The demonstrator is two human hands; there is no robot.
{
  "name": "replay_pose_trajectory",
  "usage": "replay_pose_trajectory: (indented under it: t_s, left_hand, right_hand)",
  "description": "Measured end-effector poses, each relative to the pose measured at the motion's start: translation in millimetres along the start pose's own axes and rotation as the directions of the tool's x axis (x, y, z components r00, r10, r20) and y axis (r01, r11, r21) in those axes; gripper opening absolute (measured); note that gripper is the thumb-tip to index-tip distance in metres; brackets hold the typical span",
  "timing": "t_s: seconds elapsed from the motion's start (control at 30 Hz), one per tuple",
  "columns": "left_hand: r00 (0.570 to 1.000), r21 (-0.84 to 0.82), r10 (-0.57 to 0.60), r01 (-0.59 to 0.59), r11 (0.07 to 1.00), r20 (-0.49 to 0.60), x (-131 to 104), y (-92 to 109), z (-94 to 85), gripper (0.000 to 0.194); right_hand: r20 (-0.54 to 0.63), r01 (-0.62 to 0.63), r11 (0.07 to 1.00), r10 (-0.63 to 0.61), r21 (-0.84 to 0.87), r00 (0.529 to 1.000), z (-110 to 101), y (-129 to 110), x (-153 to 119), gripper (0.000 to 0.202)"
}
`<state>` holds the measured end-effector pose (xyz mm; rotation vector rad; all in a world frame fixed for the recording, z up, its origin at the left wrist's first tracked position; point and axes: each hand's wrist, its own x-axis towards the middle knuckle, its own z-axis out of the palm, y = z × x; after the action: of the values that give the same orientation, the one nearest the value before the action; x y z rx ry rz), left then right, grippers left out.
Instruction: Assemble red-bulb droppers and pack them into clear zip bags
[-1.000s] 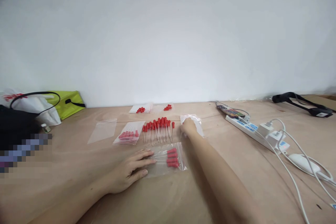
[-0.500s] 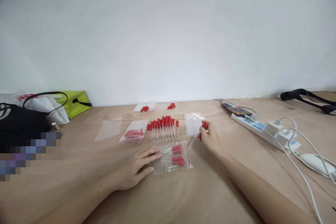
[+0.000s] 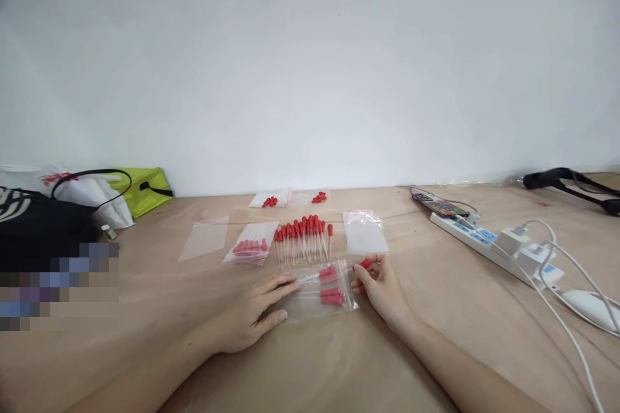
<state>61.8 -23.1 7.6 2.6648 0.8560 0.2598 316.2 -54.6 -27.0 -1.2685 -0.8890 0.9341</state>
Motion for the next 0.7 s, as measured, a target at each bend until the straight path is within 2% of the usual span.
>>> replay_pose_trajectory:
  t_s: [0.13,0.23,0.4,0.6,0.7]
  left_hand:
    - [1.000,-0.003,-0.002,0.002,1.000,-0.003,0,0,0.0,0.044]
    - [1.000,-0.006,-0.011,0.011,1.000,0.003,0,0,-0.1,0.043]
    - [1.000,-0.012,-0.011,0.011,1.000,-0.001,0,-1,1.4,0.043]
    - [1.000,-0.041,-0.010,0.009,0.999,-0.017,0,-2,2.6,0.042]
    - [1.000,-0.069,-0.014,0.014,0.998,0.011,-1,-2,0.0,0.043]
  right_hand:
    - [0.104,0.010,0.985,0.008,-0.173,0.995,4,-2,-4,0.036]
    - [0.174,0.040,0.974,-0.001,-0.223,0.985,4,0,-2,0.036]
    - [0.398,0.086,0.973,0.007,-0.214,0.917,2,3,0,0.036]
    - [0.379,0.093,0.941,0.040,-0.326,0.925,-1,-6,-2,0.040]
    - [0.321,0.057,0.936,0.062,-0.346,0.945,-1,-12,-3,0.041]
